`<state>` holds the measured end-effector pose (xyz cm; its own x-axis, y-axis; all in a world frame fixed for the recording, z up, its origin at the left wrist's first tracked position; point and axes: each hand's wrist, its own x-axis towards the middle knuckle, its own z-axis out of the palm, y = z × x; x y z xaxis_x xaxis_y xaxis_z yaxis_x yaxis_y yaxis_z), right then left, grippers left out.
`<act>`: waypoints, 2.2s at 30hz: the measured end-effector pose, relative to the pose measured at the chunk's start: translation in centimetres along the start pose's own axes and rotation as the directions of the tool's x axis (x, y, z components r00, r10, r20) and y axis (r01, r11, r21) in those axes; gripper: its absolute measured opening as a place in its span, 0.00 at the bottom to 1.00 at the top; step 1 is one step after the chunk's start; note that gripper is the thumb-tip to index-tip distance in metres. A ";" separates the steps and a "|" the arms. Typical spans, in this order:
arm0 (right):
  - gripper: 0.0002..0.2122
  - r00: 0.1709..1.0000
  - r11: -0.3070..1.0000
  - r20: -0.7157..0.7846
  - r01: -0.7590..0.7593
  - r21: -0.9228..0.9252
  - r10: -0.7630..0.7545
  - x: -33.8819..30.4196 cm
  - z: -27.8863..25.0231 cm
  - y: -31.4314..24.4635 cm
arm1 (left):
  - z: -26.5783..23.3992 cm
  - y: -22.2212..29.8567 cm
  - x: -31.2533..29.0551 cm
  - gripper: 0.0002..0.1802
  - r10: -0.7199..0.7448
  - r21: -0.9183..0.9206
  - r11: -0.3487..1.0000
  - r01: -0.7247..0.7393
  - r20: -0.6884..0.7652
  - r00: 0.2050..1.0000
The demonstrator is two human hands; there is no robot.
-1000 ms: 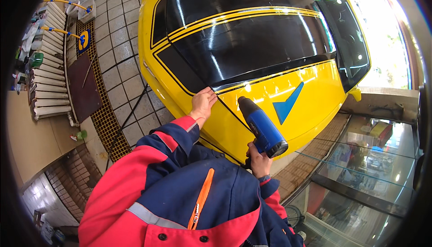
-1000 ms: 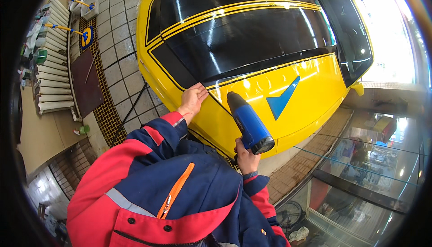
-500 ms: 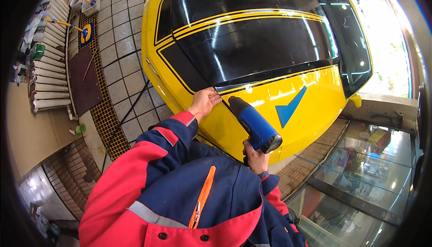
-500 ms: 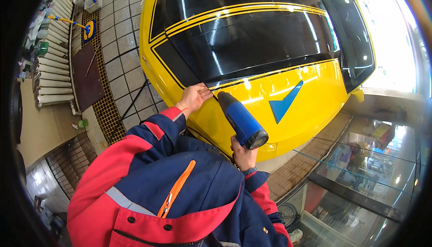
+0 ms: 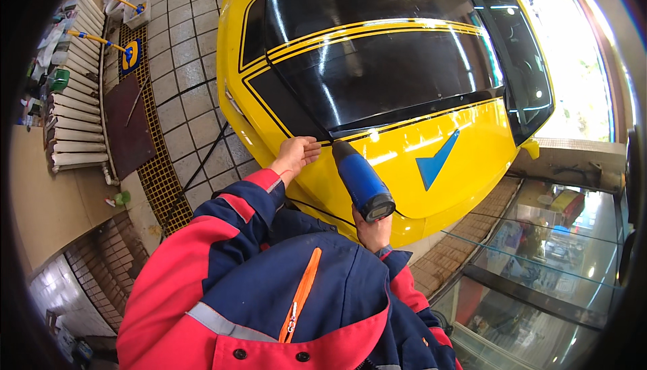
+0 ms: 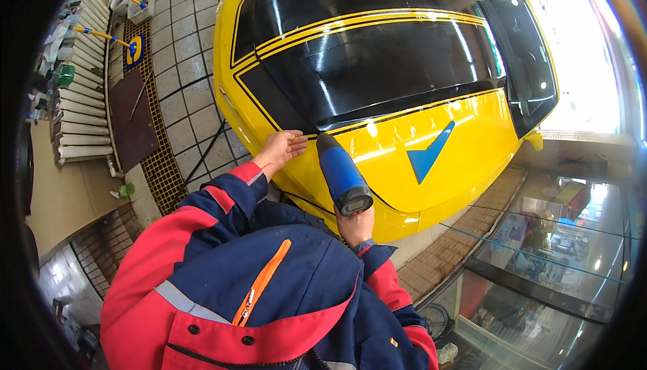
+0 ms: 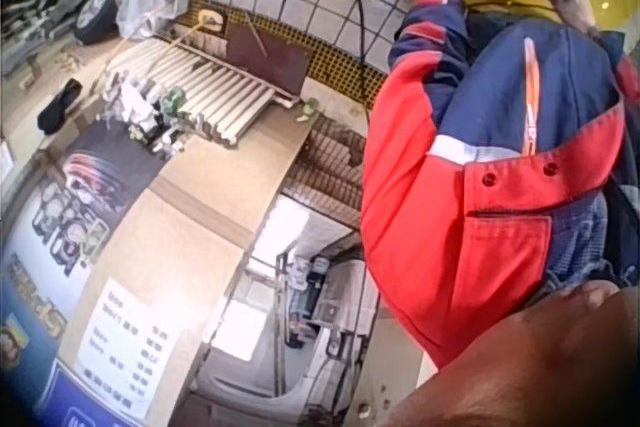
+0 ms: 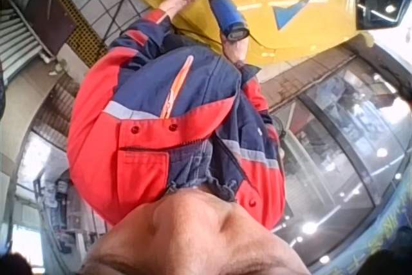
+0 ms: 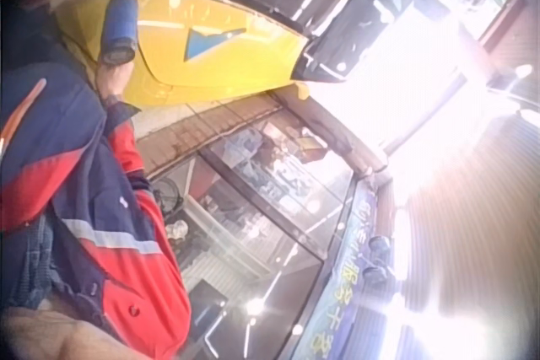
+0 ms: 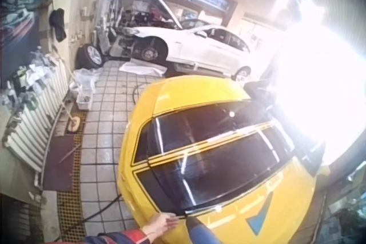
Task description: The person uses a heat gun and a blue squeegee to apply and smooth a black vinyl stripe along the hood of a yellow car. They heat the edges and press the stripe down, working along the length of the hood to conform the material to the surface.
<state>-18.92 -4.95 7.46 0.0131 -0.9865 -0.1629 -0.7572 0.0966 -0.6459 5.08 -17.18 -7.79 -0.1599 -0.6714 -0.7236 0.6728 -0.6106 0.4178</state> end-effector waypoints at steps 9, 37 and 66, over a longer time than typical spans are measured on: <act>0.17 0.997 0.985 0.061 -0.053 0.163 0.044 -0.4 3.9 0.8 | -3.3 0.9 -0.3 0.21 -0.030 0.016 0.999 0.031 -0.037 0.999; 0.08 0.976 0.894 -0.085 -0.145 0.425 0.199 0.8 1.8 -3.0 | 2.1 2.1 3.7 0.21 0.100 0.291 0.952 -0.094 -0.006 0.995; 0.08 0.910 0.807 -0.179 -0.225 0.546 0.375 -4.7 -4.0 0.7 | -1.6 1.4 2.6 0.16 0.136 0.367 0.918 -0.150 0.064 0.989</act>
<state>-22.17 -0.76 10.74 -0.3887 -0.8848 -0.2568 -0.2574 0.3720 -0.8919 6.72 -19.12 -9.96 -0.1124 -0.7737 -0.6236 0.3769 -0.6138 0.6936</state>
